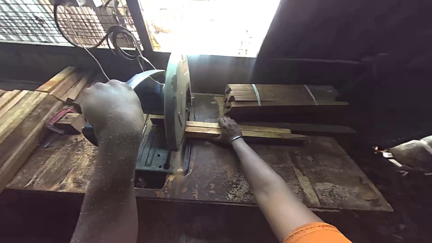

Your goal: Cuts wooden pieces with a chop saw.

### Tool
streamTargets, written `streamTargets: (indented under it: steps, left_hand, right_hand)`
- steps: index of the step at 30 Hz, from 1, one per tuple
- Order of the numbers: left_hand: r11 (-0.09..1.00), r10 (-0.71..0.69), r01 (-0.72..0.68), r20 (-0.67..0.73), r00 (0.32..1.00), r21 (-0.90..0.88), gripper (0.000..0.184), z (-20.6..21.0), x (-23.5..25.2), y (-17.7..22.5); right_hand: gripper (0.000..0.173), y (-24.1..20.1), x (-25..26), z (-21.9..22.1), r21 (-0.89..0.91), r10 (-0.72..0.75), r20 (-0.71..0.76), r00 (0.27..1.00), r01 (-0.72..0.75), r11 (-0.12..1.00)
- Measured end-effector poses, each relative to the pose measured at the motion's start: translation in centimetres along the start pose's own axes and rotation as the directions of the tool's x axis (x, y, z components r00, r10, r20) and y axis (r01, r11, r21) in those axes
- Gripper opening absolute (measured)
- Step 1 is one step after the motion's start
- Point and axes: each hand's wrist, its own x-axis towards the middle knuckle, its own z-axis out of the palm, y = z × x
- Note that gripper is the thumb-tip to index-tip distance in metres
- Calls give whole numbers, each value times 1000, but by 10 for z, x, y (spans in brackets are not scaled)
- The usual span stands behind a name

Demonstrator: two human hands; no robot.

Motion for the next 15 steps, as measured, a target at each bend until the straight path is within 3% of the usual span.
streamTargets:
  steps: [5, 8, 9, 11, 13, 15]
  left_hand:
    - [998, -47, 42, -98, 994, -57, 45, 16, -28, -2]
    - [973, -39, 43, 20, 999, -227, 31, -8, -76, -2]
    - [959, -21, 37, 61, 998, -281, 31, -8, -93, -3]
    - [933, 58, -27, 75, 995, -358, 51, 16, -127, -7]
    - [896, 95, -113, -63, 994, -430, 68, 49, -155, -18]
    - [725, 26, -224, -299, 954, -651, 64, 86, -171, -32]
  right_hand:
    - [99, -1, 3, 1, -15, 11, -13, 1000, -11, 1000]
    - [99, -3, 5, -1, -13, 6, -20, 1000, -6, 1000]
    - [97, -2, 3, -1, -11, 4, -18, 1000, -5, 1000]
    - [90, 1, -7, -1, 16, -12, -4, 1000, 12, 1000]
    - [84, 2, -8, -4, 25, -37, -27, 999, 37, 999]
    - [88, 4, -1, 2, -5, -44, -39, 998, 44, 999]
